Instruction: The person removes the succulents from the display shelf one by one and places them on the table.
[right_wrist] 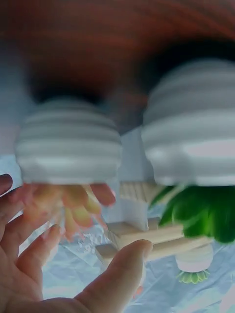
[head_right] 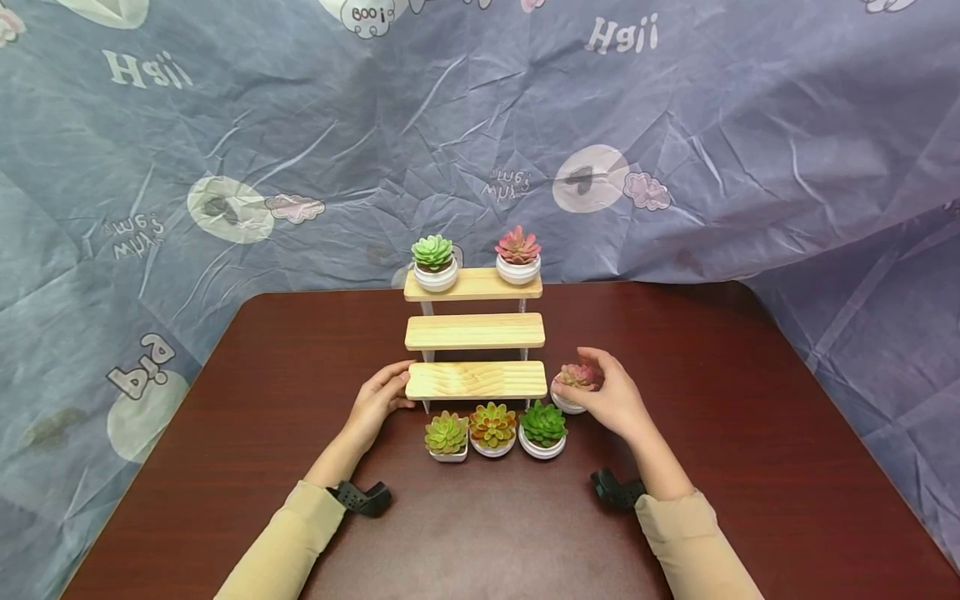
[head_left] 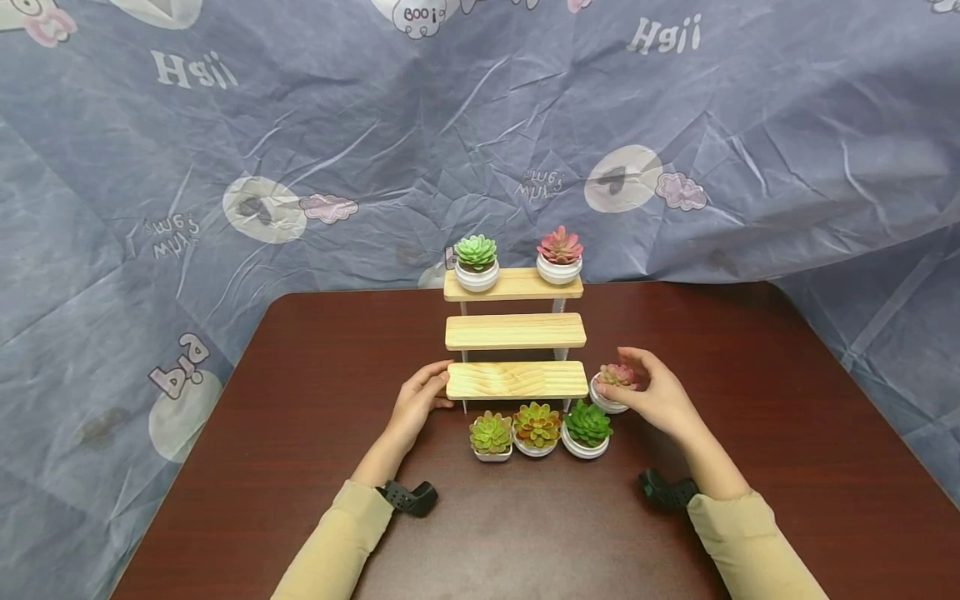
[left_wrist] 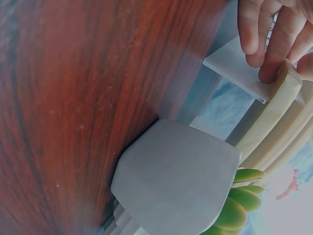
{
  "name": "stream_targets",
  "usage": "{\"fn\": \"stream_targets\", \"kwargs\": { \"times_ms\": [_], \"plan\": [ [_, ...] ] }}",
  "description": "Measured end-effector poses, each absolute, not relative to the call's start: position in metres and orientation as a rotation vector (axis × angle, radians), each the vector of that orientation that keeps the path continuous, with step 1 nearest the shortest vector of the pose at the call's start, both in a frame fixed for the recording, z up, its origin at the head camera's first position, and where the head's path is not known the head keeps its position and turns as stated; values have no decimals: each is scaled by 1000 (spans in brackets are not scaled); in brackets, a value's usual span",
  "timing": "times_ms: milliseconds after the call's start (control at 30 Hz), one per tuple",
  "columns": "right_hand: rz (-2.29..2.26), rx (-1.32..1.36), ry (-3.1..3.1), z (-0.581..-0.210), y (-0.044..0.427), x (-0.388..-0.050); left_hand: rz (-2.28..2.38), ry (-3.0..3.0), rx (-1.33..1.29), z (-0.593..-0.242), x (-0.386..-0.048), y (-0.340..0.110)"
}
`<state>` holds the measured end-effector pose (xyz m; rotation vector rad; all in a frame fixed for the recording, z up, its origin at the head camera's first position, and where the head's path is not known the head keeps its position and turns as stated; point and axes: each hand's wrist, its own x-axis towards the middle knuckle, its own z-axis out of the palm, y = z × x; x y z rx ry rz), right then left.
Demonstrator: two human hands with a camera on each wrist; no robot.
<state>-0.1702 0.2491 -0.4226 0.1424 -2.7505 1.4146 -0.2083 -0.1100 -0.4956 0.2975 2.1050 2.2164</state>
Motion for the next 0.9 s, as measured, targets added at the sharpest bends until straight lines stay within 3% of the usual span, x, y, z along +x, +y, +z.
{"fn": "stream_targets", "kwargs": {
  "times_ms": [433,900],
  "plan": [
    [1421,159,-2715,-389,234,-189,2165,2088,312,-467,-197,-107],
    [1491,133,-2584,-361,217,-211,2213,2067,294,-476,-200,-109]
  ]
}}
